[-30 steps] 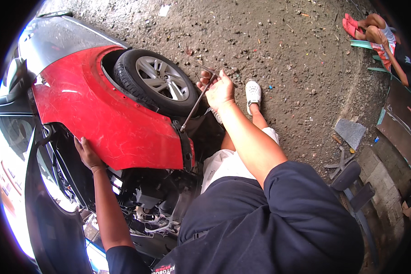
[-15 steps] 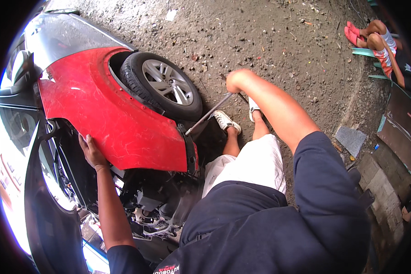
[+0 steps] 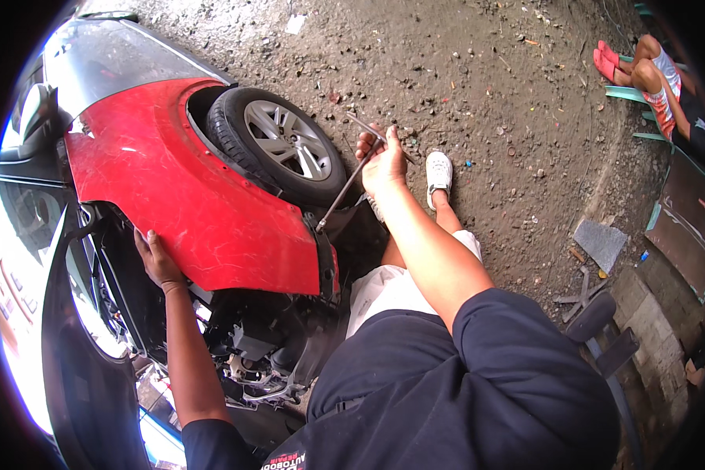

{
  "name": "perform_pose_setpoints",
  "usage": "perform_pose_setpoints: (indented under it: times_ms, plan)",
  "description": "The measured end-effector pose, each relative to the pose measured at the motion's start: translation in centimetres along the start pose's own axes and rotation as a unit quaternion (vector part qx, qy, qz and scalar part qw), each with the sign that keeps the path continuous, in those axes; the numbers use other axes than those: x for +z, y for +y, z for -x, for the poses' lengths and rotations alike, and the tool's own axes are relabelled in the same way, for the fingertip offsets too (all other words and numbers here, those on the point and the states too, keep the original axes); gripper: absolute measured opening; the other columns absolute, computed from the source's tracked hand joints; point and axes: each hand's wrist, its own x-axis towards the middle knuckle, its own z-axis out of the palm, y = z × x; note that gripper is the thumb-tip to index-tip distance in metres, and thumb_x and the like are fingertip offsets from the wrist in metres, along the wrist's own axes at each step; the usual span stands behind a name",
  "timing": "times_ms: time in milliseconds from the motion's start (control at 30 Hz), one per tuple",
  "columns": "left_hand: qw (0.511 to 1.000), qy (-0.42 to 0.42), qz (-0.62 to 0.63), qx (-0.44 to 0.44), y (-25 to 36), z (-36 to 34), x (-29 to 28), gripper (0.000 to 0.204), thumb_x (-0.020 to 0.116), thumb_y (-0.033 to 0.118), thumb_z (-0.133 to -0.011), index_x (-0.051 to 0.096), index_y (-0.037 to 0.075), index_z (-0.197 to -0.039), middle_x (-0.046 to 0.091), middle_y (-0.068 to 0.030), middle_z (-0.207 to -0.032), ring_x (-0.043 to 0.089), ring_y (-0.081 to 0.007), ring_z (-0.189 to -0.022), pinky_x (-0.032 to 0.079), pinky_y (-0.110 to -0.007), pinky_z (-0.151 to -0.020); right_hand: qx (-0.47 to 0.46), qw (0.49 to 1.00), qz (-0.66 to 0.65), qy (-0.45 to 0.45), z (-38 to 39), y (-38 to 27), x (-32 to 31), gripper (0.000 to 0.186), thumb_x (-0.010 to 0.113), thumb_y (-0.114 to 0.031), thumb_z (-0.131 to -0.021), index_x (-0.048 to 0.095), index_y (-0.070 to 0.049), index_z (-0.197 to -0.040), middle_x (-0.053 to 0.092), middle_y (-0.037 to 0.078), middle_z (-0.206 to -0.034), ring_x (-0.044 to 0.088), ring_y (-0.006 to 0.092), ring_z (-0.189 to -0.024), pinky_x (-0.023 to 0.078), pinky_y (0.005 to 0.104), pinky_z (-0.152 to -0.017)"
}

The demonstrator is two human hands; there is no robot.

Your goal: The person uses a pry bar to adjust a car bumper and side panel. They open the car door and work on the side mirror assembly by hand and with the tool.

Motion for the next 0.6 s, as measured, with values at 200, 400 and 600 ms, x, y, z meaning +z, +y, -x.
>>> perform_pose_setpoints:
  times_ms: [200,400,600]
  plan:
    - [1.0,-0.004,0.007,0.008,0.1,-0.2,0.1,0.068,0.055,0.049,-0.104,0.046,0.007,-0.157,0.063,-0.0164,-0.144,0.062,-0.0263,-0.128,0.045,-0.037,-0.11,-0.062,0.997,0.052,0.0,0.1,2.5,0.2,0.011,0.07,-0.013,-0.101,0.062,-0.008,-0.106,0.071,0.006,-0.095,0.07,0.0199,-0.085,0.056,0.0375,-0.078]
    - [1.0,-0.003,0.006,0.009,-0.7,-0.4,-0.2,0.068,0.055,0.048,-0.105,0.047,0.005,-0.157,0.063,-0.0172,-0.144,0.062,-0.0262,-0.127,0.045,-0.037,-0.11,-0.024,0.999,0.015,-0.035,0.5,2.4,-1.0,0.015,0.07,-0.026,-0.103,0.065,-0.012,-0.107,0.075,0.008,-0.107,0.072,0.0212,-0.098,0.057,0.0409,-0.086]
    - [1.0,-0.004,-0.008,0.02,-0.3,-0.2,-0.2,0.069,0.054,0.048,-0.105,0.045,0.005,-0.157,0.062,-0.018,-0.145,0.062,-0.0264,-0.127,0.044,-0.037,-0.11,0.081,0.994,-0.013,-0.075,0.5,3.0,-1.1,0.031,0.057,-0.044,-0.108,0.067,-0.015,-0.115,0.071,0.005,-0.103,0.063,0.0172,-0.085,0.054,0.0429,-0.086]
